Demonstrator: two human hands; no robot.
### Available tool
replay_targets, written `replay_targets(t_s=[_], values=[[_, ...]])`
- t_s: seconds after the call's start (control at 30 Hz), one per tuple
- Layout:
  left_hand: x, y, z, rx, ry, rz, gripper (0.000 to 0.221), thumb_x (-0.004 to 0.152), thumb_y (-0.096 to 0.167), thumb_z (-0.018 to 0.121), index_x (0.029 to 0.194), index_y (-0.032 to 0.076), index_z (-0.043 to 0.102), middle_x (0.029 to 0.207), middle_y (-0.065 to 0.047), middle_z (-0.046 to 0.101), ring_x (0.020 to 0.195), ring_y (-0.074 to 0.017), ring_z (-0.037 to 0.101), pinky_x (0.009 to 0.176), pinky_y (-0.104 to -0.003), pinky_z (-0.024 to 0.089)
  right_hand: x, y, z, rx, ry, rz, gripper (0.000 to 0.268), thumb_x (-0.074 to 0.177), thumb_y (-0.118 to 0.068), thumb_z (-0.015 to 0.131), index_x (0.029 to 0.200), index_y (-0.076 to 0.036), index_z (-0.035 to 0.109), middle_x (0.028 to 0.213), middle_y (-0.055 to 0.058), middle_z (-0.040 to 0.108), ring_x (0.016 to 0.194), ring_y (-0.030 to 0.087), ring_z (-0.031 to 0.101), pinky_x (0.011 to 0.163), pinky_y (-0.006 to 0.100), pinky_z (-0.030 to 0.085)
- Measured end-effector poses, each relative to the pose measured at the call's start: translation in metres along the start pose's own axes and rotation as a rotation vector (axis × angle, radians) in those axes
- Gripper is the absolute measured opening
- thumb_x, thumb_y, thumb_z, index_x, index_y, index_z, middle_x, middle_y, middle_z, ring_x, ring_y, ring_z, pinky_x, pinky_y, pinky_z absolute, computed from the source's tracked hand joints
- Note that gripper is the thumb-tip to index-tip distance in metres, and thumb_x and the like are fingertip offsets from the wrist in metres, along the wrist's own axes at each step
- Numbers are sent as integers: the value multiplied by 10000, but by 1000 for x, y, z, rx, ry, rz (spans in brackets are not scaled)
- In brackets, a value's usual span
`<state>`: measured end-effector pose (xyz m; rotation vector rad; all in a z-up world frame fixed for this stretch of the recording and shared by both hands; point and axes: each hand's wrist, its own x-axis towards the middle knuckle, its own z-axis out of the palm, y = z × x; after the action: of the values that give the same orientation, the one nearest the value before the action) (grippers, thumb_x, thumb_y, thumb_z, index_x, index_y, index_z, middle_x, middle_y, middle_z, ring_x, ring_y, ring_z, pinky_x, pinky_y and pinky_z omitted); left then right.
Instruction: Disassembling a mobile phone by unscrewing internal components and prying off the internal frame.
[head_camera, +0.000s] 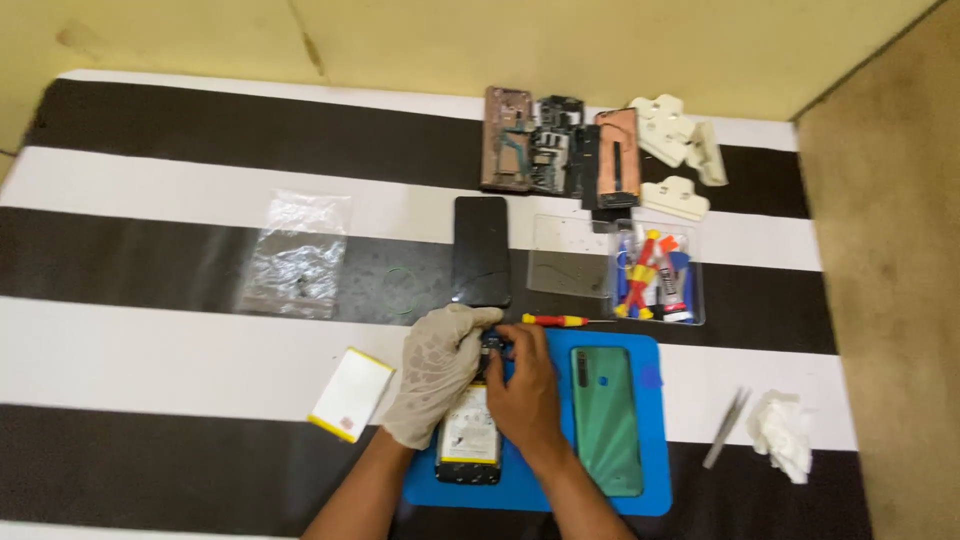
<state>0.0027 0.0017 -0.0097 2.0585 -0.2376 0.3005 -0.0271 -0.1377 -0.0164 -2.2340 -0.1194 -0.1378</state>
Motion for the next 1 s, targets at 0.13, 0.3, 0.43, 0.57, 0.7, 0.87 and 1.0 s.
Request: replay_targets(t_s=[0.13, 0.3, 0.43, 0.57, 0.7, 0.87, 1.0], values=[[-1, 5, 0, -27, -44, -122, 460, 829, 18, 474, 1144, 152, 780, 1055, -19, 789, 982, -202, 743, 893, -311, 569, -3, 5, 2, -4, 9, -39, 302, 958, -101, 622, 1258, -72, 597, 1209, 121, 588, 952, 232, 619, 793, 341, 559], [-2, 5, -1, -103, -14, -73, 429, 844, -6, 490, 1146, 125, 764, 1050, -41, 778, 970, -195, 744, 887, -296, 584, -2, 6, 2, -24, 64, -39, 250, 957, -86, 622, 1206, -62, 612, 1125, 110, 600, 870, 208, 614, 719, 334, 541], [-7, 7, -5, -109, -29, -193, 414, 889, 26, 493, 1182, 150, 757, 1100, -35, 763, 1033, -187, 725, 935, -279, 565, -5, 8, -3, 31, 85, 36, 234, 956, -82, 625, 1188, -61, 631, 1123, 101, 650, 928, 200, 664, 732, 308, 585], [-11, 23, -19, -168, -41, -295, 438, 924, 42, 455, 1270, 142, 704, 1222, -61, 726, 1149, -192, 685, 1024, -294, 527, -10, 3, -20, 95, -7, 136, 276, 976, -141, 607, 1243, -73, 629, 1185, 103, 697, 1066, 211, 696, 847, 326, 621], [-17, 47, -41, -159, 28, -381, 396, 979, 96, 470, 1329, 125, 653, 1303, -83, 699, 1240, -217, 652, 1064, -322, 529, -25, -16, -53, 67, -44, 82, 242, 989, -155, 590, 1200, -62, 662, 1152, 106, 721, 1076, 227, 712, 875, 337, 644], [-29, 80, -50, -2, 28, -455, 424, 964, 141, 490, 1367, 137, 621, 1308, -61, 700, 1241, -220, 638, 1065, -359, 497, -46, 4, -86, 9, -34, 61, 217, 963, -151, 630, 1168, -103, 682, 1147, 75, 741, 986, 196, 748, 754, 292, 666], [-67, 85, -20, 330, 33, -505, 741, 884, 285, 648, 1539, 58, 386, 1372, -186, 577, 1270, -370, 518, 1055, -496, 423, -67, 25, -119, -89, 134, 158, 169, 955, -118, 652, 1099, -143, 737, 1115, 25, 770, 965, 183, 731, 774, 288, 593]])
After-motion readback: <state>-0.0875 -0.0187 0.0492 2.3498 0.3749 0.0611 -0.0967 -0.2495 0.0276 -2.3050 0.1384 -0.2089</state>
